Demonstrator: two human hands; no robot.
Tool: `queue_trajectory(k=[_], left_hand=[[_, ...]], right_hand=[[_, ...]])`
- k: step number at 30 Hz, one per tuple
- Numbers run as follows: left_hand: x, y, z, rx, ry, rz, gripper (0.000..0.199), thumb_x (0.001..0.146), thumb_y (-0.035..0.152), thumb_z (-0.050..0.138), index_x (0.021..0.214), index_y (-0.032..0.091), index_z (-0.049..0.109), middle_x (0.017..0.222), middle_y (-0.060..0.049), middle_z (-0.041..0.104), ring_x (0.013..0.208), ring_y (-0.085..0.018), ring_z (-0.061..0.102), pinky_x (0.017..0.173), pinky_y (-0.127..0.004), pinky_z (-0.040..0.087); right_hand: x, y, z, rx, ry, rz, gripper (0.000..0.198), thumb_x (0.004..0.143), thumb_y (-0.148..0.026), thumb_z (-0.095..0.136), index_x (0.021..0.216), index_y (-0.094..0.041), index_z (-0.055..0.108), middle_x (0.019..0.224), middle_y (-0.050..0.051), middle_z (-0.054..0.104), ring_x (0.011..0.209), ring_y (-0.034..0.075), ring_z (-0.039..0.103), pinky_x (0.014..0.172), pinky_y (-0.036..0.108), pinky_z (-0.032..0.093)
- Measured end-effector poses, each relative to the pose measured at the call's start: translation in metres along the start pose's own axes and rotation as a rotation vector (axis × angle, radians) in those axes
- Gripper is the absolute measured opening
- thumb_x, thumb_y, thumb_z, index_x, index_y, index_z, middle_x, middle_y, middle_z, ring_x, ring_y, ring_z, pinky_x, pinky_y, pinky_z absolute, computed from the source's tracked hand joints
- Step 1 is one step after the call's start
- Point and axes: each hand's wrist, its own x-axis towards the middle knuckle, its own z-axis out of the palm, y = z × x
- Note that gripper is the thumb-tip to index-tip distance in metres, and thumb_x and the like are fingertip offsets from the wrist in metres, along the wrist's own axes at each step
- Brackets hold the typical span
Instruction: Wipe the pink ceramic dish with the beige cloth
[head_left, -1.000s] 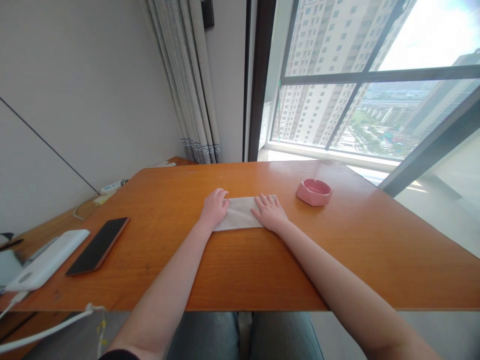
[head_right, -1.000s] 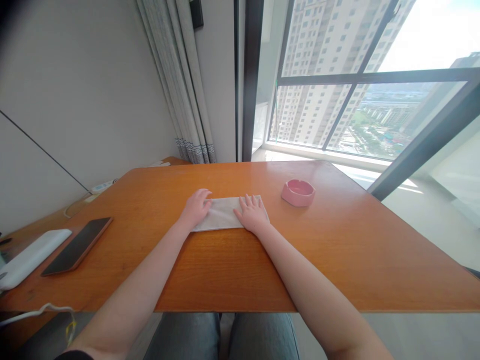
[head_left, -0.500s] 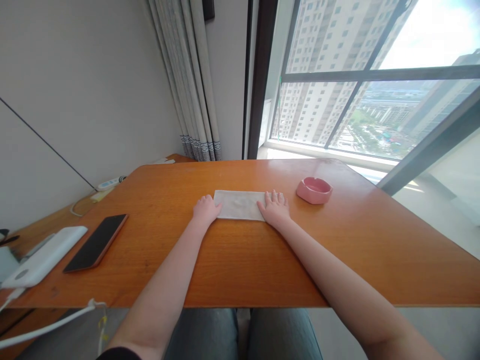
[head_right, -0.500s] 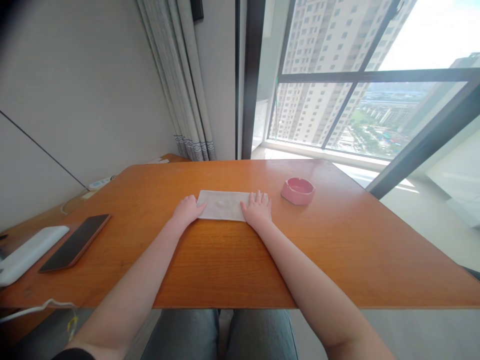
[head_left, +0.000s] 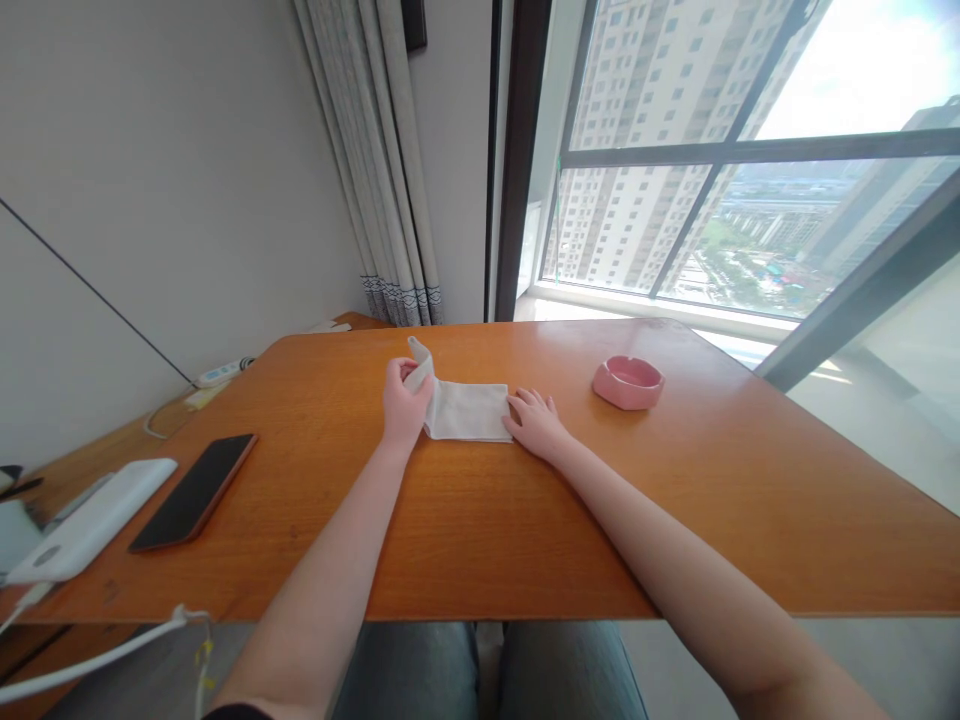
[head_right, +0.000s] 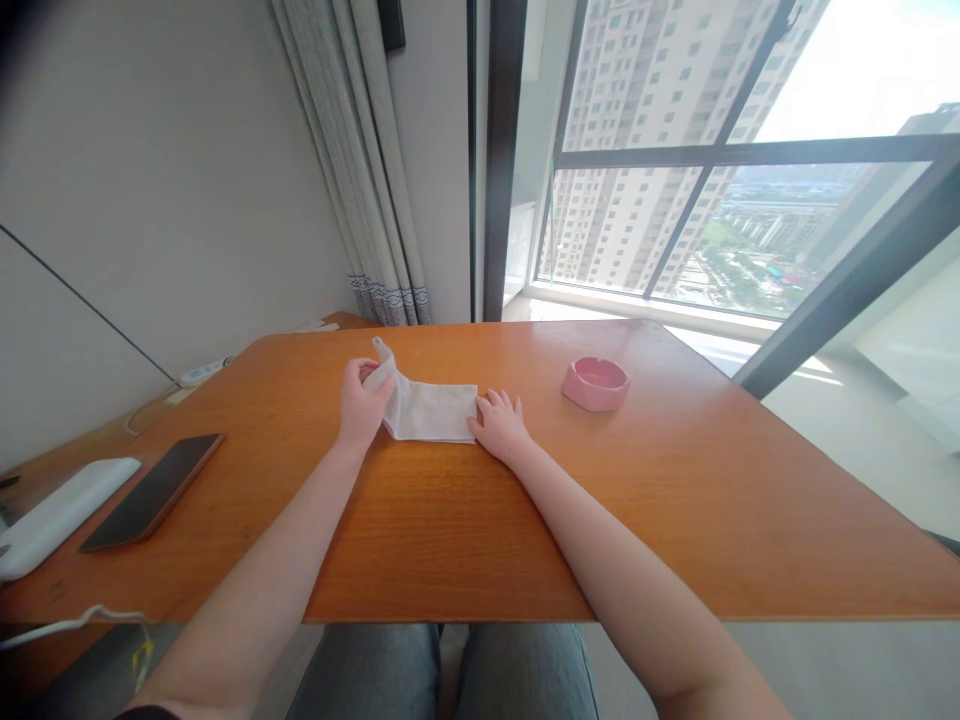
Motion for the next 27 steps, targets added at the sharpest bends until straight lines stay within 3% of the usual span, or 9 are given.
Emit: queue_trajectory(k=[2, 5, 7, 10, 16, 20, 23, 27], left_hand=[[-0.017, 0.011, 0.019, -0.036, -0.217, 0.1, 0.026, 0.078, 0.02, 0.055, 0.103, 0.021, 0.047, 0.097, -0.003, 0.062, 0.085, -0.015, 0.059, 0.076, -0.027, 0.046], [-0.036, 0.015, 0.043, 0.1, -0.607, 0.291, 0.024, 0.072, 0.012, 0.056, 0.094, 0.019, 0.057, 0.093, -0.004, 0.065, 0.088, -0.019, 0.059, 0.083, -0.032, 0.046], [-0.041, 0.012, 0.051, 0.169, -0.709, 0.385, 0.025, 0.07, 0.009, 0.056, 0.093, 0.017, 0.061, 0.098, -0.007, 0.067, 0.096, -0.022, 0.058, 0.091, -0.036, 0.045], [-0.041, 0.007, 0.056, 0.194, -0.692, 0.409, 0.029, 0.073, 0.011, 0.054, 0.1, 0.015, 0.063, 0.109, -0.01, 0.066, 0.104, -0.024, 0.058, 0.098, -0.039, 0.042], [-0.042, 0.014, 0.064, 0.241, -0.464, 0.312, 0.038, 0.077, 0.008, 0.049, 0.113, 0.012, 0.062, 0.119, -0.012, 0.063, 0.113, -0.024, 0.055, 0.102, -0.04, 0.04], [-0.047, 0.02, 0.07, 0.304, -0.554, 0.327, 0.036, 0.078, 0.01, 0.05, 0.111, 0.011, 0.063, 0.121, -0.014, 0.062, 0.113, -0.025, 0.055, 0.102, -0.04, 0.041], [-0.048, 0.027, 0.066, 0.248, -0.636, 0.375, 0.028, 0.082, 0.022, 0.053, 0.106, 0.016, 0.065, 0.113, -0.01, 0.067, 0.105, -0.023, 0.06, 0.097, -0.037, 0.045], [-0.039, 0.029, 0.05, 0.184, -0.542, 0.349, 0.032, 0.092, 0.033, 0.039, 0.104, 0.018, 0.064, 0.105, -0.007, 0.069, 0.1, -0.02, 0.062, 0.094, -0.034, 0.046]], right_hand=[[0.001, 0.0, 0.002, 0.006, 0.011, -0.014, 0.048, 0.09, -0.043, 0.04, 0.131, -0.02, 0.048, 0.144, 0.013, 0.038, 0.136, 0.03, 0.026, 0.11, 0.056, 0.015], [0.001, 0.001, 0.003, 0.004, 0.019, -0.022, 0.048, 0.09, -0.043, 0.041, 0.132, -0.021, 0.048, 0.144, 0.013, 0.039, 0.135, 0.03, 0.027, 0.109, 0.056, 0.015], [0.001, 0.001, 0.003, 0.0, 0.02, -0.024, 0.047, 0.09, -0.042, 0.04, 0.132, -0.021, 0.047, 0.144, 0.013, 0.039, 0.135, 0.029, 0.028, 0.109, 0.056, 0.016], [0.0, -0.001, 0.002, -0.004, 0.026, -0.024, 0.047, 0.09, -0.044, 0.039, 0.131, -0.021, 0.048, 0.143, 0.013, 0.04, 0.134, 0.029, 0.029, 0.109, 0.056, 0.017], [0.001, -0.001, 0.004, -0.011, 0.022, -0.01, 0.049, 0.09, -0.043, 0.039, 0.132, -0.02, 0.046, 0.144, 0.013, 0.038, 0.136, 0.03, 0.027, 0.11, 0.056, 0.016], [0.001, 0.0, 0.005, -0.018, 0.017, -0.004, 0.048, 0.09, -0.041, 0.04, 0.132, -0.02, 0.046, 0.145, 0.012, 0.038, 0.136, 0.03, 0.026, 0.11, 0.056, 0.015], [0.0, 0.001, 0.004, -0.014, 0.018, -0.016, 0.048, 0.088, -0.036, 0.042, 0.133, -0.019, 0.046, 0.146, 0.013, 0.037, 0.137, 0.031, 0.026, 0.11, 0.057, 0.017], [0.003, 0.004, 0.004, 0.127, 0.083, 0.01, 0.042, 0.091, -0.029, 0.032, 0.127, -0.019, 0.051, 0.139, 0.012, 0.047, 0.132, 0.027, 0.036, 0.11, 0.055, 0.019]])
